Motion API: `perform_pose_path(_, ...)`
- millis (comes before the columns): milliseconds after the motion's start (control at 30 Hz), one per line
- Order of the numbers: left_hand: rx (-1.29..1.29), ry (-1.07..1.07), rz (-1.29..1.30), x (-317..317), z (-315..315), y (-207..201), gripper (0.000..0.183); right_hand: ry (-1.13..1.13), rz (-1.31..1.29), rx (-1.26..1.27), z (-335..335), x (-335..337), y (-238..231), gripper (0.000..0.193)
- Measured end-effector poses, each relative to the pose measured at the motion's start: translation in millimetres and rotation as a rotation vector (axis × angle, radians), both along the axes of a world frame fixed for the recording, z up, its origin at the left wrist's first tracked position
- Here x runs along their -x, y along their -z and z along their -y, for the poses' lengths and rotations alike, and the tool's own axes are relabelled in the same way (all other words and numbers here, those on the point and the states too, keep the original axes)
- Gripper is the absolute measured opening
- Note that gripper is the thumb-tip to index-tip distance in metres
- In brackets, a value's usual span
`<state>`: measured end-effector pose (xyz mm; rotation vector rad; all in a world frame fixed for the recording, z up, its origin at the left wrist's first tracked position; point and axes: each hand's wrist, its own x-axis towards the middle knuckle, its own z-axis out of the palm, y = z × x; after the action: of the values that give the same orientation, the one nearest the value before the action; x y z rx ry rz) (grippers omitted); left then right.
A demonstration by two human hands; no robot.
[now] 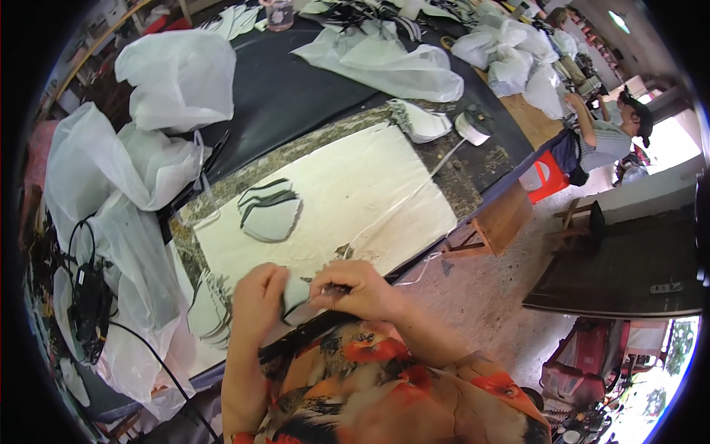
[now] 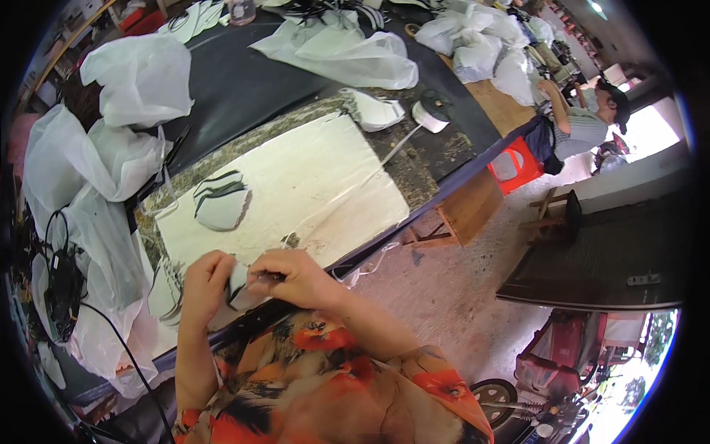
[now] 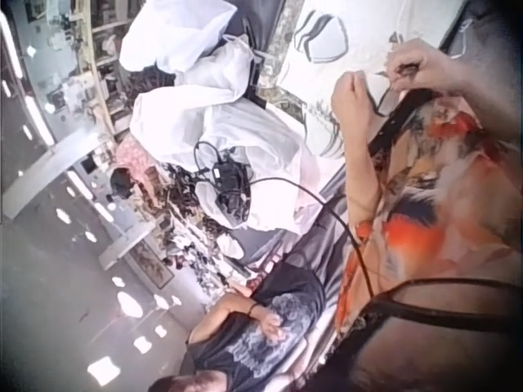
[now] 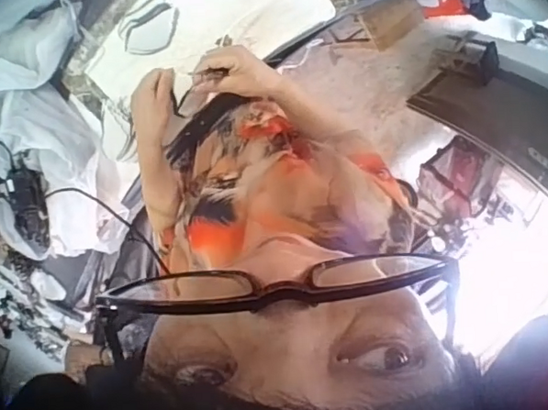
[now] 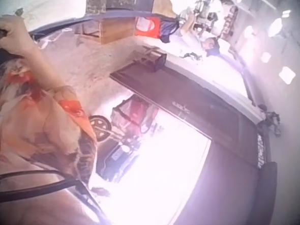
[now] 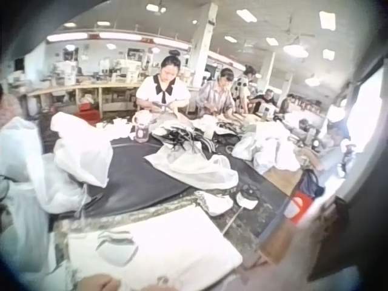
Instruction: Trimming excess fabric and thread from pre-cut shoe upper components using small trimming shears.
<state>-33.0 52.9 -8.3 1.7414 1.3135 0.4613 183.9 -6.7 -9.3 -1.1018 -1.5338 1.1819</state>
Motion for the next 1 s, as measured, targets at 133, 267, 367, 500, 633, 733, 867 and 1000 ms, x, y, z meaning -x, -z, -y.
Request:
perform_pose_path(133, -0.361, -0.015, -0.342, 9.4, -9.8, 4.9, 0.015, -0.047, -0.441, 0.408, 10.4, -12.3, -14.2, 0.012)
perform_pose_path(267, -0.509, -0.111, -0.074, -5.9, 5.5, -32.7, 0.018, 0.156, -0.406, 0.478, 5.2, -12.1, -18.0, 0.012)
perform_pose_path(367, -0.063, -0.023, 0.236, -11.8, 22.6, -35.0, 0.019, 0.207, -0.446, 0.505, 5.8, -7.8, -8.2, 0.013)
perform_pose_path(500, 0.32, 0.026, 0.281, -8.0, 33.4, -24.4, 0.018, 0.171, -0.403, 0.473, 6.3, -4.5, 2.2, 0.013)
perform_pose_path(633, -0.158, 0.177, -0.052, -8.1, 37.5, -12.2, 0.024, 0.186, -0.236, 0.438, 7.9, -18.1, 1.5, 0.016)
perform_pose_path(733, -0.349, 0.14, -0.033, -12.0, 33.1, -9.0, 0.03, 0.039, -0.15, 0.382, 8.8, -30.5, -23.8, 0.009)
perform_pose_path(867, 0.168, 0.07, 0.286, -13.9, 22.9, -28.3, 0.028, -0.149, -0.006, 0.076, 9.7, -27.5, -33.1, 0.007)
perform_pose_path(1000, 0.692, -0.003, 0.67, -10.5, 21.4, -27.8, 0.027, -0.237, 0.082, -0.013, 9.9, -13.4, -21.0, 0.015)
